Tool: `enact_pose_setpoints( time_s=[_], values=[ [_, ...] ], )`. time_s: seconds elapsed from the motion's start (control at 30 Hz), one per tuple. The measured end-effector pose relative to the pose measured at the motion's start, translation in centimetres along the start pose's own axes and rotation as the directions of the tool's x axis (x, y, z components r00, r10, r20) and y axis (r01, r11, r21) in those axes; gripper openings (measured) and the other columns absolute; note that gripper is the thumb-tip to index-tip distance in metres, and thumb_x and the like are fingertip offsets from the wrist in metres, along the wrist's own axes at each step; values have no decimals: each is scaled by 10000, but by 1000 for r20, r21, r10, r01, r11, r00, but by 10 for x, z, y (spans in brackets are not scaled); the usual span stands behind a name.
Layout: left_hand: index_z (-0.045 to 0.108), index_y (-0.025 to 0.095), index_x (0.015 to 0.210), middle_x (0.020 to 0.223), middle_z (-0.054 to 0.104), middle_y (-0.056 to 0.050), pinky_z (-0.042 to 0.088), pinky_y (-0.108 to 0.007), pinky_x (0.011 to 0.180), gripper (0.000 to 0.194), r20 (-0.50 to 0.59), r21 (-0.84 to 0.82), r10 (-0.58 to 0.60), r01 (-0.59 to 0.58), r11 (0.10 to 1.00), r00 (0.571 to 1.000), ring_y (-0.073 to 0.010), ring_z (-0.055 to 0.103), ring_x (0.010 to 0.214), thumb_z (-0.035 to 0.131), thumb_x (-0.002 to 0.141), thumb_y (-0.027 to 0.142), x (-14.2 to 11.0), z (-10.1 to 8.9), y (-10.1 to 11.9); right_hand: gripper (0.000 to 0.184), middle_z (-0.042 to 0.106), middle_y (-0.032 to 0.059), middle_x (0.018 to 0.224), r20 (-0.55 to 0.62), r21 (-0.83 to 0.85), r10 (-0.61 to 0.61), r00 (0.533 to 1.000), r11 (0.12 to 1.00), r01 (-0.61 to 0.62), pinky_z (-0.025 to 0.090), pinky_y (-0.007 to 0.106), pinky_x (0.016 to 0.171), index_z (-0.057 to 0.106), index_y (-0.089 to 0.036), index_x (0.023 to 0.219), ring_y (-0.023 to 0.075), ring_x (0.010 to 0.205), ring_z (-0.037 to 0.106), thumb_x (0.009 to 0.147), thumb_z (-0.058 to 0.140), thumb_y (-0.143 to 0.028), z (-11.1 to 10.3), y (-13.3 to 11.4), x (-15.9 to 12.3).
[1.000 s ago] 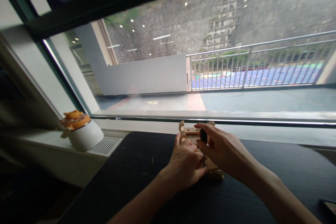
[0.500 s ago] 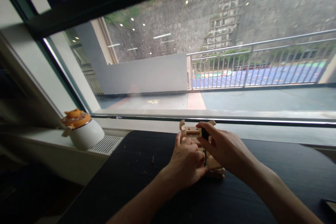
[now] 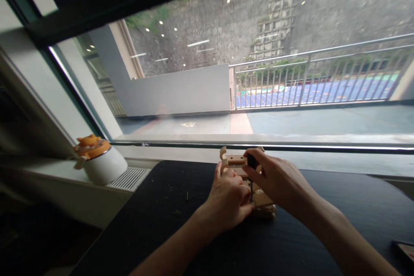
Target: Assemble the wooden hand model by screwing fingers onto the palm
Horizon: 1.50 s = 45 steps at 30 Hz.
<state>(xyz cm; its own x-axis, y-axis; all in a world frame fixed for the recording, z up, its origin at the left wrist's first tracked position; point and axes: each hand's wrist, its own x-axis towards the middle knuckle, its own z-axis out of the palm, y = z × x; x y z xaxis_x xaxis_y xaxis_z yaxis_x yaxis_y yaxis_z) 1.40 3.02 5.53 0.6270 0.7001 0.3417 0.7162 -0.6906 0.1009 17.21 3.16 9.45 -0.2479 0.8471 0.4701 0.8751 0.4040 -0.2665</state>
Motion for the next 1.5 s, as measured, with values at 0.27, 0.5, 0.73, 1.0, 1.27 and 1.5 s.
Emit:
enact_pose_setpoints(
  time_s=[0.27, 0.5, 0.73, 1.0, 1.27, 1.5],
  values=[
    [663, 211, 695, 865, 652, -30, 157, -538, 1076, 217, 12, -23, -12, 12, 1000, 1000, -243, 523, 1002, 647, 775, 412, 1, 1, 0, 259, 663, -7, 698, 20, 121, -50, 999, 992, 48, 321, 239, 514, 563, -261, 1101, 155, 565, 591, 861, 470, -284, -3, -6, -4],
    [652, 206, 697, 900, 659, -12, 120, -517, 1101, 194, -1, -22, -2, 2, 1000, 1000, -219, 534, 973, 658, 767, 386, -1, 0, -1, 247, 665, 10, 673, 53, 76, -22, 998, 997, 18, 317, 248, 512, 577, -240, 1078, 182, 581, 608, 875, 460, -317, -3, -2, -3],
    [632, 200, 669, 861, 653, -7, 112, -510, 1103, 203, 22, -10, -6, 6, 1000, 1000, -213, 532, 961, 675, 755, 379, 0, -4, 1, 152, 601, -30, 578, 27, 41, 69, 997, 997, -70, 250, 235, 464, 564, -232, 917, 141, 466, 519, 846, 503, -351, -4, -4, 0],
    [658, 208, 693, 837, 649, -17, 123, -527, 1095, 211, -3, -22, -3, 3, 1000, 1000, -232, 530, 980, 650, 772, 404, 0, 2, -1, 317, 624, -30, 637, 55, 195, -3, 999, 981, -8, 328, 235, 501, 547, -265, 1140, 153, 543, 558, 828, 498, -285, -4, -3, -5],
    [649, 206, 696, 859, 653, -4, 107, -520, 1107, 175, -11, -32, 4, -4, 999, 1000, -217, 536, 973, 658, 769, 366, -1, -1, 0, 282, 653, -12, 657, 82, 169, -1, 997, 986, -13, 318, 236, 483, 565, -234, 1107, 147, 521, 556, 844, 482, -295, -7, 0, -4],
    [644, 199, 674, 873, 660, -10, 129, -523, 1099, 182, -11, -37, 4, -4, 999, 1000, -229, 533, 997, 686, 744, 361, 0, 0, -1, 176, 660, -33, 678, 63, 118, 52, 997, 991, -59, 312, 227, 482, 583, -253, 949, 142, 547, 573, 815, 548, -363, -8, 2, -1]
  ],
)
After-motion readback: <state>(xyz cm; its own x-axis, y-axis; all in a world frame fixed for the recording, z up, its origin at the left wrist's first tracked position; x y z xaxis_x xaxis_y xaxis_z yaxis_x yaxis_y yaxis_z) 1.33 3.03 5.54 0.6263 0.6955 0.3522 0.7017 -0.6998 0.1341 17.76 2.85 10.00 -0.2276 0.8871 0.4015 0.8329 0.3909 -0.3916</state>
